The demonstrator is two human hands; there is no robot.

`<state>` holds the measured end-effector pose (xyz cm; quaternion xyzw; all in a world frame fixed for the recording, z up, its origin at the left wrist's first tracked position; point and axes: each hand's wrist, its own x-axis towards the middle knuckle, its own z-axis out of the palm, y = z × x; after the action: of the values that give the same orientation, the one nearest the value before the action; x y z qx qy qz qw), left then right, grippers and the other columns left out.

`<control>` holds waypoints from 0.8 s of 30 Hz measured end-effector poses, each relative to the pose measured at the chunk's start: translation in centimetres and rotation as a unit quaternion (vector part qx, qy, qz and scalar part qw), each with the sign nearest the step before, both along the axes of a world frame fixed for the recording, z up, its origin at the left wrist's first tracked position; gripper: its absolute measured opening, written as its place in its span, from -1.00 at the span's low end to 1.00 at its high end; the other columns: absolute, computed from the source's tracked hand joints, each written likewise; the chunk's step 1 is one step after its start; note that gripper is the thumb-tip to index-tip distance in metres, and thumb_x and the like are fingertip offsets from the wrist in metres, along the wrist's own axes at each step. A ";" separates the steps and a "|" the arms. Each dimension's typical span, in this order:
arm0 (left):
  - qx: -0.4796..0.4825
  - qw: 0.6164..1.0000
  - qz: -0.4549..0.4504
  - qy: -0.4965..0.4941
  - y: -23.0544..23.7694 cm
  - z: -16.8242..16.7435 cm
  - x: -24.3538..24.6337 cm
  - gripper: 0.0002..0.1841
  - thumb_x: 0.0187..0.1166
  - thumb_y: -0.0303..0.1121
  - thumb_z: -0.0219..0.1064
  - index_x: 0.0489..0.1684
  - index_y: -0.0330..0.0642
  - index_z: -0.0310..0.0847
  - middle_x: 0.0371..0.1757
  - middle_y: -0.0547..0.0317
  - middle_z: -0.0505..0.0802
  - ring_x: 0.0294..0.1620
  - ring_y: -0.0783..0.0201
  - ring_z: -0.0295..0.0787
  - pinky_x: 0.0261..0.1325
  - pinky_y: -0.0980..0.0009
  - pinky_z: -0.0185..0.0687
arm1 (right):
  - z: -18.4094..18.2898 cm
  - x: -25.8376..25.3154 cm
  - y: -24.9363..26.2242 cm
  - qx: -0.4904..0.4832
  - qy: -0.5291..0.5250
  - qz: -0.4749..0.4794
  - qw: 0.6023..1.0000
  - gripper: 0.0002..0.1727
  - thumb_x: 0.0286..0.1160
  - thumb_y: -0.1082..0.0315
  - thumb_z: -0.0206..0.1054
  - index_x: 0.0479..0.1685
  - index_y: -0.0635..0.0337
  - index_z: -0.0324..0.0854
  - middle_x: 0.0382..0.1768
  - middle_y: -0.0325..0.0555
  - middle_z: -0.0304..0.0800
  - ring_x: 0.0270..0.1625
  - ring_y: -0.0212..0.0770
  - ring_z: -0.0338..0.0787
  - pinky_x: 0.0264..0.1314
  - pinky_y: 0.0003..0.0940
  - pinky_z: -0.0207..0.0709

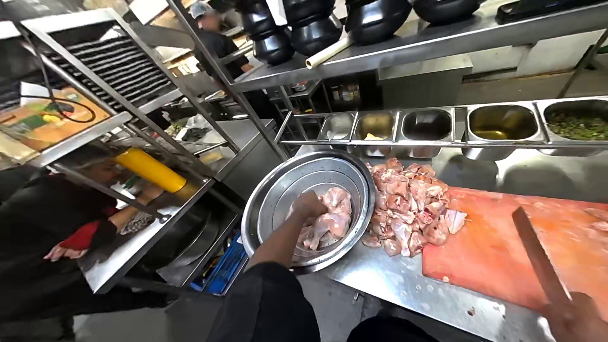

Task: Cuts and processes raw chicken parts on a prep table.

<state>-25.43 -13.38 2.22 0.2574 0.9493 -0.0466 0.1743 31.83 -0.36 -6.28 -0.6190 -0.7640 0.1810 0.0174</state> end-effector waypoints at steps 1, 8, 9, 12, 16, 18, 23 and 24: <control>0.025 1.000 0.004 0.015 -0.4 0.6 0.7 -0.21 0.03 0.14 0.66 0.25 -0.19 0.68 0.14 -0.25 0.84 0.23 -0.27 0.78 0.18 -0.37 0.65 | -0.1 -0.6 0.2 0.003 -0.014 0.006 1.000 -0.30 0.69 -0.09 0.03 0.57 0.31 0.32 -0.12 0.41 0.82 -0.03 0.48 0.85 -0.08 0.47 0.61; 0.152 0.983 -0.022 0.104 -3.4 6.8 3.2 -0.31 0.12 0.01 0.60 0.39 0.15 0.65 0.04 -0.07 0.90 0.12 -0.19 0.83 0.13 -0.33 0.66 | -0.3 -6.0 2.7 -0.013 -0.101 0.114 0.988 -0.36 0.67 0.14 0.14 0.67 0.30 0.27 0.33 0.65 0.57 0.18 0.70 0.70 0.00 0.58 0.56; 0.163 0.979 -0.028 0.116 -3.7 7.4 3.5 -0.33 0.14 0.01 0.58 0.38 0.16 0.65 0.01 -0.06 0.91 0.09 -0.17 0.85 0.09 -0.32 0.67 | 0.4 -7.2 3.0 0.008 -0.107 0.141 0.984 -0.35 0.62 0.15 0.21 0.63 0.32 0.32 0.37 0.67 0.53 0.26 0.73 0.64 0.04 0.59 0.56; 0.201 0.967 -0.049 0.147 -4.2 8.4 4.0 -0.37 0.17 0.00 0.54 0.36 0.16 0.66 -0.04 -0.02 0.92 0.01 -0.15 0.87 0.02 -0.28 0.69 | 6.4 -14.7 1.6 0.142 0.025 0.252 0.957 -0.27 0.40 0.12 0.51 0.51 0.41 0.50 0.39 0.62 0.54 0.45 0.65 0.53 0.23 0.53 0.53; 0.283 0.948 -0.057 0.131 -3.6 9.5 4.6 -0.39 0.14 -0.01 0.56 0.31 0.17 0.69 -0.09 -0.03 0.92 -0.03 -0.16 0.87 0.00 -0.30 0.68 | 10.8 -31.1 -1.4 -0.018 0.347 0.303 0.887 0.10 0.33 0.00 0.60 0.83 0.26 0.05 0.60 0.19 0.49 0.58 0.10 0.60 0.58 0.10 0.53; 0.342 0.935 -0.053 0.084 -3.8 10.1 4.9 -0.38 0.14 -0.03 0.60 0.32 0.16 0.69 -0.08 -0.06 0.91 -0.02 -0.17 0.85 0.02 -0.33 0.68 | 11.1 -37.3 -2.8 -0.101 0.489 0.271 0.823 0.27 -0.09 0.21 0.81 0.79 0.16 0.04 0.43 0.14 0.63 0.41 0.00 0.71 0.45 0.06 0.63; 0.448 0.893 -0.046 -0.014 -3.7 9.9 1.7 -0.40 0.12 -0.08 0.65 0.29 0.16 0.74 0.04 -0.04 0.90 0.09 -0.13 0.84 0.10 -0.36 0.68 | 11.0 -42.4 -2.1 -0.056 0.569 0.256 0.780 0.15 -0.27 0.32 0.80 0.62 0.19 0.28 0.23 0.11 0.75 0.24 -0.05 0.79 0.30 0.10 0.69; 0.436 0.898 -0.051 -0.004 -3.3 9.4 0.8 -0.42 0.12 -0.06 0.62 0.28 0.20 0.75 0.03 -0.02 0.91 0.08 -0.12 0.85 0.07 -0.36 0.69 | 10.6 -43.1 -2.3 -0.060 0.577 0.233 0.781 -0.01 -0.22 0.33 0.77 0.49 0.20 0.41 0.13 0.03 0.79 0.16 -0.12 0.82 0.24 0.03 0.73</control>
<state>-24.62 -16.72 11.62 0.3562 0.8593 0.3641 0.0457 -11.32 -2.67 4.36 -0.2022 -0.7197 0.5485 0.3745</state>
